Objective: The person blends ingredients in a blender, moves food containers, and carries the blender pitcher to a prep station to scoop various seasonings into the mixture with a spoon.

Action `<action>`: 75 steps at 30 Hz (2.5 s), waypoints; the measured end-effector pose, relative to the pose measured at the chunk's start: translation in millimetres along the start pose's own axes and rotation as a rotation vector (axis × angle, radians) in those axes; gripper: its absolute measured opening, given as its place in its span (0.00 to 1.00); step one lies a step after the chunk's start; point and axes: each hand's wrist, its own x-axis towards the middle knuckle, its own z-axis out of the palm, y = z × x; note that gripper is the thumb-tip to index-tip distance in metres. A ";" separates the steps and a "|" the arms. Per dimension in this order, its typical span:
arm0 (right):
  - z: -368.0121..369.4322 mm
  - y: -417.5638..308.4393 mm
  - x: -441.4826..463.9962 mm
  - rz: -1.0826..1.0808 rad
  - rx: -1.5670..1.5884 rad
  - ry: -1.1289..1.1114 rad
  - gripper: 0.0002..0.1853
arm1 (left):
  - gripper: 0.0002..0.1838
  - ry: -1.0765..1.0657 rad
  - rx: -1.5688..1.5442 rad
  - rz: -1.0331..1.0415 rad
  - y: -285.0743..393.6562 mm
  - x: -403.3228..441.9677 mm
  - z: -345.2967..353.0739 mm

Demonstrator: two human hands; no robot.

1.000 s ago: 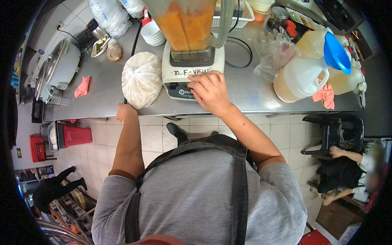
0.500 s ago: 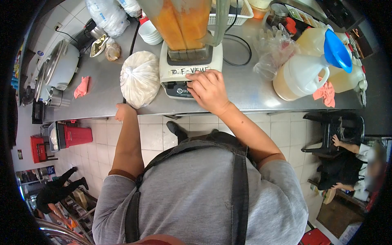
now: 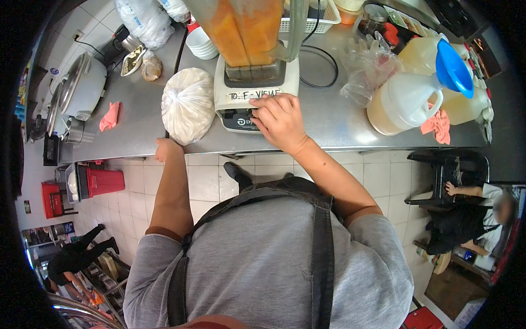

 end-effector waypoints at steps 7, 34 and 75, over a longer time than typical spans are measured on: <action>0.9 3.5 -1.0 -0.071 -0.029 0.029 0.11 | 0.31 0.038 0.006 -0.003 -2.1 3.8 7.1; 3.2 -2.6 -1.1 0.035 0.001 0.040 0.11 | 0.31 -0.009 0.011 -0.005 -1.5 1.6 1.8; 4.4 -1.7 -3.4 0.035 -0.008 0.053 0.12 | 0.31 -0.049 -0.021 0.008 -0.3 -3.6 -4.6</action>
